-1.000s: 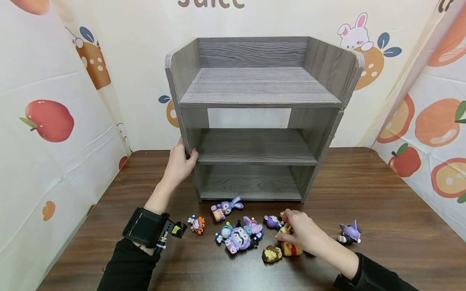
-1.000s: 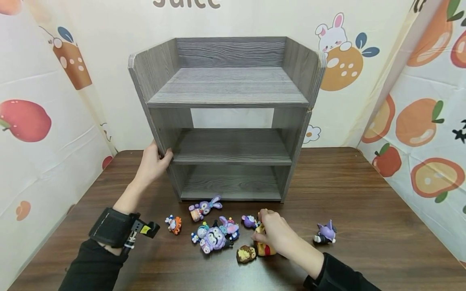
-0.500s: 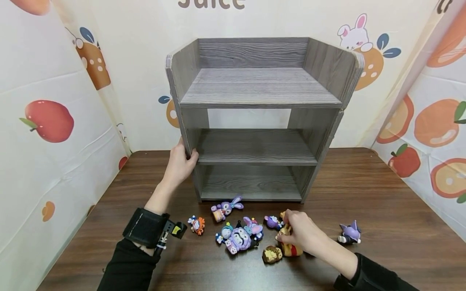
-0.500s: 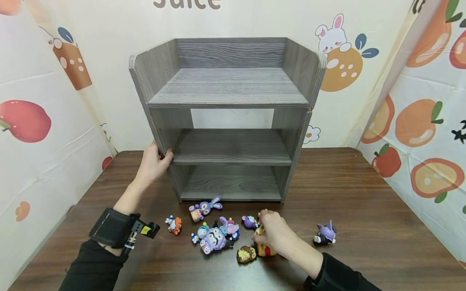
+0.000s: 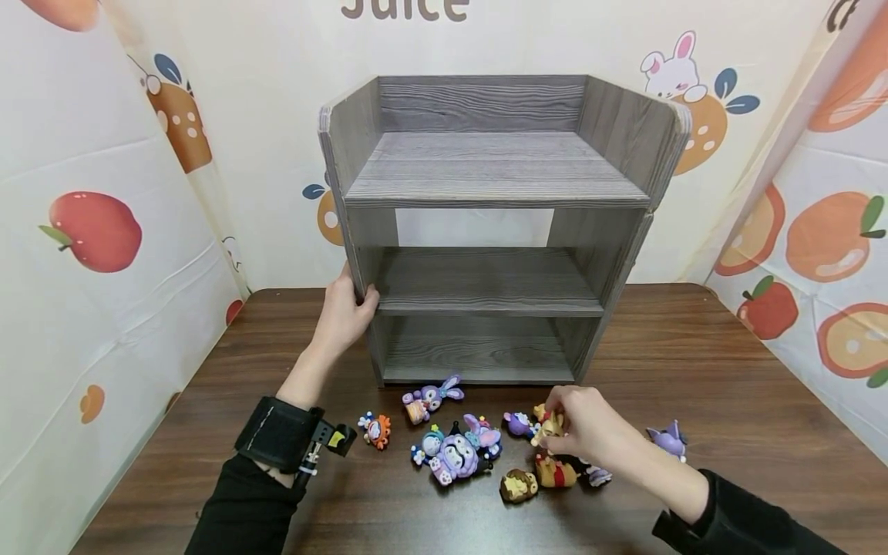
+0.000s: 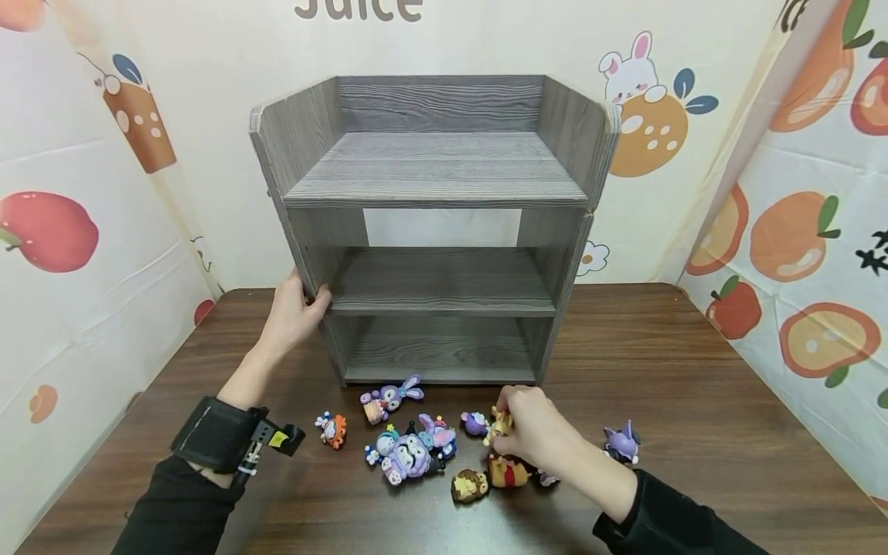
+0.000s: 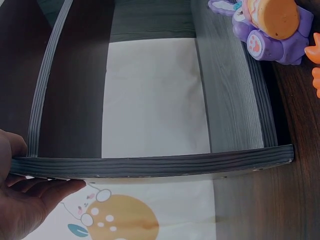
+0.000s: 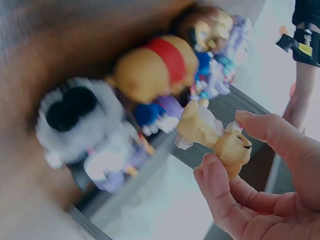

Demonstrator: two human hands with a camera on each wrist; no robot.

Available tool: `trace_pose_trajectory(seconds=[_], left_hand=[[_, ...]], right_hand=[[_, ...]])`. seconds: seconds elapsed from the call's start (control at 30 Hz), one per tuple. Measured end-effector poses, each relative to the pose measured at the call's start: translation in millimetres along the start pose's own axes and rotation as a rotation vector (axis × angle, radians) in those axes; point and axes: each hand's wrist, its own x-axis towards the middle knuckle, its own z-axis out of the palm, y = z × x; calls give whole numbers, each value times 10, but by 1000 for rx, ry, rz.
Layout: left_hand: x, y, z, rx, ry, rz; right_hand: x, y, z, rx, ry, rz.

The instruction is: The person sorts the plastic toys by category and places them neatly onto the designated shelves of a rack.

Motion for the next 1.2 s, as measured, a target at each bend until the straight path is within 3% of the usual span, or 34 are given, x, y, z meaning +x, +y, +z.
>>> trace_pose_trajectory(seconds=[0.43,0.77,1.03,1.2], left_hand=[[16,15,1,-17,8,1],[-1,10,0,-13,6,-3],[3,12,1,-10,1,3],[-3,13,0,-17,-4,-7]], right_hand=[[63,-263,-704,-128,63,-144],[143,-537,-1339,-350,202,-322],[306,-344,-1725,-552,241,-285],[455,-431,-1950,-636,249,-248]])
